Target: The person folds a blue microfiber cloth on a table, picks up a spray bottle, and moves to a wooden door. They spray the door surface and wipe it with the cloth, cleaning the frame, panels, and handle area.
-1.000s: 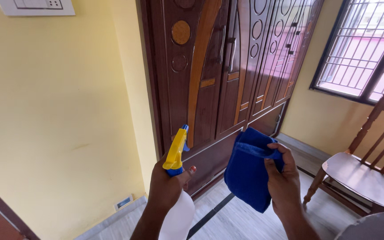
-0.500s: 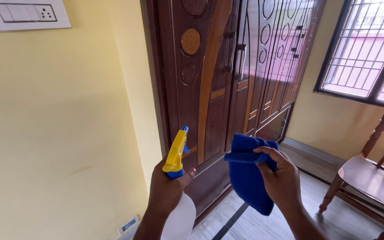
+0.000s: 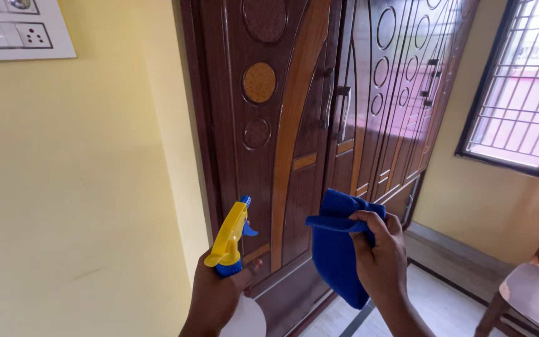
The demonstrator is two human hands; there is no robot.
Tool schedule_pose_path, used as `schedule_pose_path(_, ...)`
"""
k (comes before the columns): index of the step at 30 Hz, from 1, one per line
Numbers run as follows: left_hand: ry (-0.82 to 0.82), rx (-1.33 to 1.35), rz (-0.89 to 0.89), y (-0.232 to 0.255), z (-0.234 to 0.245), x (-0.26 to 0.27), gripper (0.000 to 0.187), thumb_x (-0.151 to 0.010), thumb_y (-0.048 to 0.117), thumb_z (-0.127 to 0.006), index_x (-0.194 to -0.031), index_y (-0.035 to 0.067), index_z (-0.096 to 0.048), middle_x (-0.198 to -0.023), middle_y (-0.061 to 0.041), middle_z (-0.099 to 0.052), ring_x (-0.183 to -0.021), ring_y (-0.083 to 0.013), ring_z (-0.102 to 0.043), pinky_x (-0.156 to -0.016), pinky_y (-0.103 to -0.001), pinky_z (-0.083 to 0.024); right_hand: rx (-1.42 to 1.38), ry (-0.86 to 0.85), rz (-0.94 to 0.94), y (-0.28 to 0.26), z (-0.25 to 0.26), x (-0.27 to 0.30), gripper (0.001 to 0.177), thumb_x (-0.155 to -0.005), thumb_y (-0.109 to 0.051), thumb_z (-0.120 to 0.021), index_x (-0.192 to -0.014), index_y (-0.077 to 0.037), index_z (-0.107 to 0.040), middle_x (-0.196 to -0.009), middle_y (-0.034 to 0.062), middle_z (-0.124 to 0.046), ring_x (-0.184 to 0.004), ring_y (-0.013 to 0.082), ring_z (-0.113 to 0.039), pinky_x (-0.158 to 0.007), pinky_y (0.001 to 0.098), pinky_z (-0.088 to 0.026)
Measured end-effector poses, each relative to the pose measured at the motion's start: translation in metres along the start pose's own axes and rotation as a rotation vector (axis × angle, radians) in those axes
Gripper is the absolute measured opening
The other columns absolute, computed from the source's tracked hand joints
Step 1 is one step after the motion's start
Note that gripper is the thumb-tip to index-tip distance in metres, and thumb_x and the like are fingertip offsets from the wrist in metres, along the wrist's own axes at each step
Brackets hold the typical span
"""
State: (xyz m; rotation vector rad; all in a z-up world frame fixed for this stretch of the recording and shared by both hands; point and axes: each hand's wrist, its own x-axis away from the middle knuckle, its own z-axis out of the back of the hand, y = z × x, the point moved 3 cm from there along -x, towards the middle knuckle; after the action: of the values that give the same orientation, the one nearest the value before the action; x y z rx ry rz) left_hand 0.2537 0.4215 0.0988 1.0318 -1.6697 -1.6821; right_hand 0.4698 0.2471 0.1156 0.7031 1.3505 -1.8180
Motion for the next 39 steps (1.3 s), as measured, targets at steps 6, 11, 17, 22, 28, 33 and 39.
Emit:
schedule_pose_path(6, 0.117, -0.054, 0.074, 0.008, -0.041, -0.043, 0.030, -0.078, 0.011, -0.085, -0.087, 0.004, -0.058, -0.057, -0.007, -0.060, -0.050, -0.0185, -0.060, -0.052, -0.034, -0.050, -0.057, -0.011, 0.003, 0.049, -0.024, -0.057, 0.018, -0.093, -0.018, -0.068, -0.110, -0.014, -0.071, -0.107, 0.0103, -0.063, -0.089, 0.0229, -0.068, -0.071, 0.0378, -0.057)
schedule_pose_path(11, 0.164, -0.034, -0.011, 0.016, -0.077, -0.071, 0.028, -0.079, 0.008, -0.084, -0.082, -0.003, -0.058, -0.058, -0.009, -0.058, -0.048, -0.0189, -0.058, -0.050, -0.035, -0.047, -0.112, -0.017, 0.047, 0.082, -0.031, -0.103, 0.022, -0.091, -0.021, -0.071, -0.111, -0.013, -0.073, -0.101, 0.0099, -0.063, -0.085, 0.0216, -0.067, -0.071, 0.0378, -0.056)
schedule_pose_path(17, 0.164, 0.002, -0.107, 0.018, -0.114, -0.089, 0.020, -0.075, 0.005, -0.081, -0.080, 0.004, -0.061, -0.056, -0.007, -0.062, -0.048, -0.0151, -0.061, -0.049, -0.032, -0.049, -0.090, -0.044, 0.080, 0.119, -0.030, -0.138, 0.025, -0.089, -0.027, -0.074, -0.111, -0.015, -0.076, -0.105, 0.0113, -0.064, -0.090, 0.0236, -0.068, -0.072, 0.0381, -0.057)
schedule_pose_path(22, 0.189, -0.100, -0.048, 0.016, -0.128, -0.099, 0.022, -0.080, 0.011, -0.083, -0.078, 0.001, -0.063, -0.055, -0.007, -0.062, -0.047, -0.0150, -0.059, -0.050, -0.032, -0.048, 0.097, -0.177, 0.103, 0.132, -0.035, -0.161, 0.031, -0.082, -0.035, -0.079, -0.109, -0.021, -0.081, -0.122, 0.0135, -0.064, -0.102, 0.0281, -0.068, -0.081, 0.0430, -0.058)
schedule_pose_path(28, 0.196, -0.102, -0.048, 0.025, -0.134, -0.106, 0.024, -0.079, 0.012, -0.083, -0.071, 0.004, -0.062, -0.052, -0.007, -0.061, -0.045, -0.0147, -0.059, -0.049, -0.033, -0.047, 0.302, 0.000, 0.499, 0.126, -0.035, -0.179, 0.026, -0.081, -0.034, -0.075, -0.102, -0.020, -0.080, -0.133, 0.0152, -0.063, -0.122, 0.0394, -0.060, -0.101, 0.0485, -0.047)
schedule_pose_path(33, 0.217, -0.157, -0.076, 0.036, -0.130, -0.115, 0.024, -0.078, 0.011, -0.085, -0.071, 0.001, -0.064, -0.053, -0.007, -0.063, -0.046, -0.0152, -0.061, -0.051, -0.032, -0.050, 0.096, -0.122, 0.363, 0.121, -0.047, -0.211, 0.023, -0.094, -0.027, -0.067, -0.106, -0.008, -0.072, -0.109, 0.0089, -0.072, -0.115, 0.0313, -0.064, -0.104, 0.0487, -0.048)
schedule_pose_path(39, 0.212, -0.051, -0.142, 0.054, -0.127, -0.128, 0.023, -0.075, 0.007, -0.084, -0.079, 0.004, -0.061, -0.056, -0.005, -0.063, -0.048, -0.0141, -0.062, -0.050, -0.032, -0.049, 0.053, -0.177, 0.235, 0.096, -0.055, -0.239, 0.025, -0.094, -0.029, -0.067, -0.105, -0.008, -0.072, -0.090, 0.0157, -0.070, -0.080, 0.0263, -0.070, -0.075, 0.0439, -0.055)
